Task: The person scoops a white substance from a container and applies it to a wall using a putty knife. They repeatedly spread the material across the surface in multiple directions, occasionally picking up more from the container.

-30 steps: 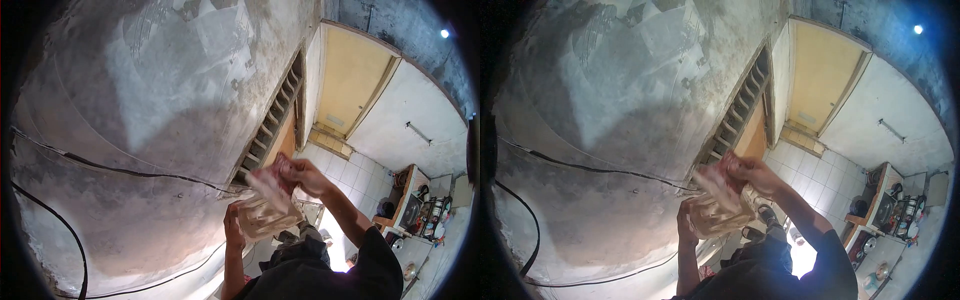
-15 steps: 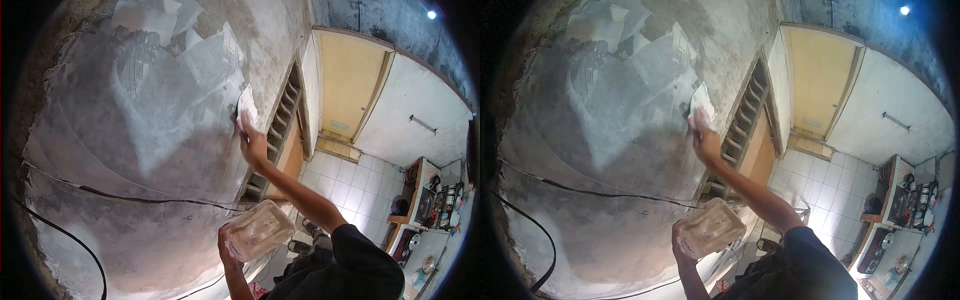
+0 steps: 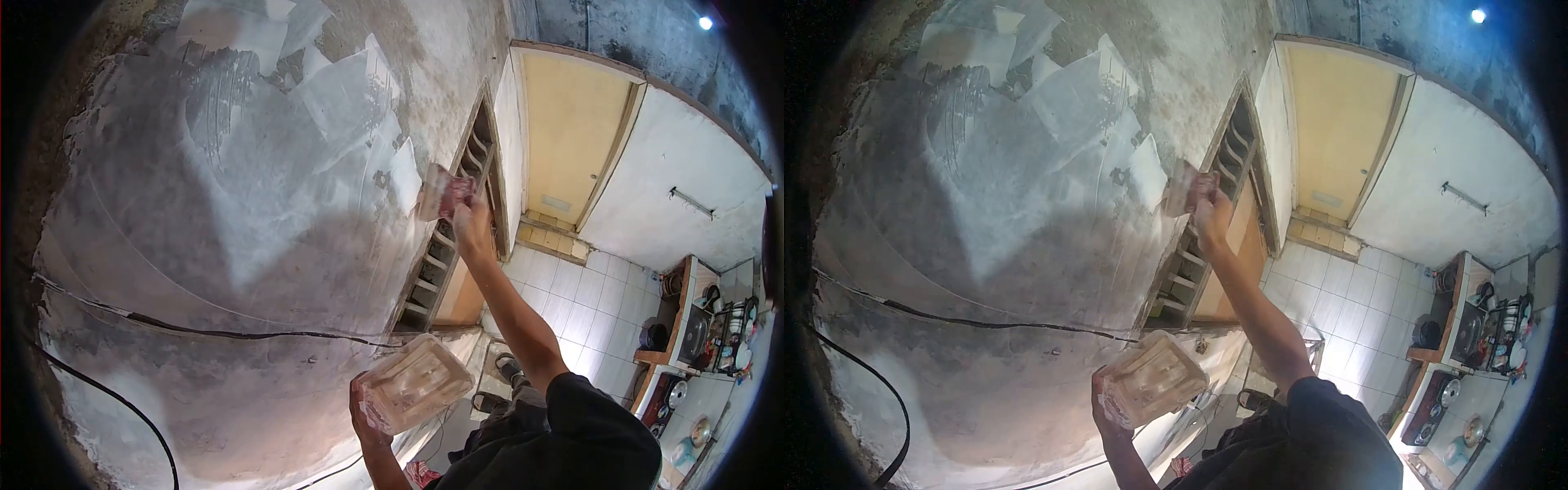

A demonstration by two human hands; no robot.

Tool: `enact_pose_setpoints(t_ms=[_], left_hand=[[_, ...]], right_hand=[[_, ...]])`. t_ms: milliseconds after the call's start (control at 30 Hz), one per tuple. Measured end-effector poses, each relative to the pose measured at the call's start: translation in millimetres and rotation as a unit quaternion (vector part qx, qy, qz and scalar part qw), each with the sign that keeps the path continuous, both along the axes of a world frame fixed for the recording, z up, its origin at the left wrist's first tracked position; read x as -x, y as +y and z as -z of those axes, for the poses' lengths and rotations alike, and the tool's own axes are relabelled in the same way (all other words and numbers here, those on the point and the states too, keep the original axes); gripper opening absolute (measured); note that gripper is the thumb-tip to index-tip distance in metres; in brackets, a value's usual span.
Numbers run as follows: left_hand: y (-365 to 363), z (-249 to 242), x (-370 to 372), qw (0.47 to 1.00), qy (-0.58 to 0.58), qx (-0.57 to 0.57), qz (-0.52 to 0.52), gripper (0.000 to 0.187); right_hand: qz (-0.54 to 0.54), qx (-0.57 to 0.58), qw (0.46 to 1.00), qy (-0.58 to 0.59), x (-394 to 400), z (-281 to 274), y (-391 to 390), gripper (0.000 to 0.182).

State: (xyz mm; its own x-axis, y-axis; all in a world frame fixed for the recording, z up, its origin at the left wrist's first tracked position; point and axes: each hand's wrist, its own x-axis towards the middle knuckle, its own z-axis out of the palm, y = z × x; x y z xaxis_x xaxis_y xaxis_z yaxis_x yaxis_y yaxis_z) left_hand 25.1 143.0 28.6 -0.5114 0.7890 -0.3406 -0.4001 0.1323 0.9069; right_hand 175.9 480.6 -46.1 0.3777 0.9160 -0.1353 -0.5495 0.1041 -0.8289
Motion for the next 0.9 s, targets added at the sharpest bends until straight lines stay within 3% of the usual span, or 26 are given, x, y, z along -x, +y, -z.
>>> enact_pose_setpoints(t_ms=[67,133,200,333,467,533,600,633,667,700,733,800,900], left_hand=[[-1.7,-0.5,1.9,1.0,0.001,-0.003,0.012,0.049],[-6.0,3.6,3.9,1.0,0.001,-0.004,0.023,0.049],[-4.7,11.8,8.5,0.999,0.014,-0.02,0.035,0.047],[13.1,10.3,3.6,0.999,-0.025,0.018,0.015,0.046],[27.5,1.1,3.3,0.999,-0.034,-0.006,0.027,0.047],[27.1,2.7,4.8,0.998,-0.061,-0.006,0.016,0.047],[22.1,9.2,8.7,0.999,-0.044,-0.017,0.01,0.049],[22.3,5.2,7.2,0.999,-0.044,-0.016,0.009,0.049],[21.9,-2.1,5.2,0.996,-0.083,0.008,-0.002,0.049],[22.8,-6.6,4.5,0.992,-0.122,0.031,-0.014,0.049],[18.8,-3.4,8.1,0.992,-0.121,0.03,-0.012,0.049],[5.6,7.6,16.9,0.998,-0.066,0.015,-0.014,0.046],[2.8,-0.3,15.8,0.995,-0.096,0.027,-0.029,0.046]], right_hand=[[-0.019,0.018,0.997,-0.066,12.3,0.0,3.8,0.022],[-0.015,-0.018,0.999,-0.036,22.0,-11.4,-7.1,0.023],[-0.042,-0.075,0.989,0.121,24.8,-34.9,-28.0,0.025],[-0.144,-0.064,0.983,0.093,20.0,-57.2,-54.5,0.028],[-0.095,-0.146,0.984,0.023,-0.9,-61.1,-49.0,0.026],[-0.107,-0.095,0.99,0.014,-2.8,-56.3,-44.9,0.03],[-0.013,-0.193,0.973,-0.125,10.5,-45.3,-36.8,0.032],[-0.021,-0.195,0.963,-0.185,18.7,-55.3,-40.1,0.028],[-0.085,-0.129,0.956,-0.249,25.8,-61.9,-56.6,0.031],[-0.096,-0.132,0.93,-0.33,40.4,-63.8,-64.1,0.044],[-0.032,-0.261,0.89,-0.372,56.9,-50.5,-71.4,0.051],[-0.089,-0.25,0.905,-0.333,61.7,-63.4,-102.7,0.056],[-0.067,-0.316,0.9,-0.293,52.5,-53.9,-118.6,0.051]])
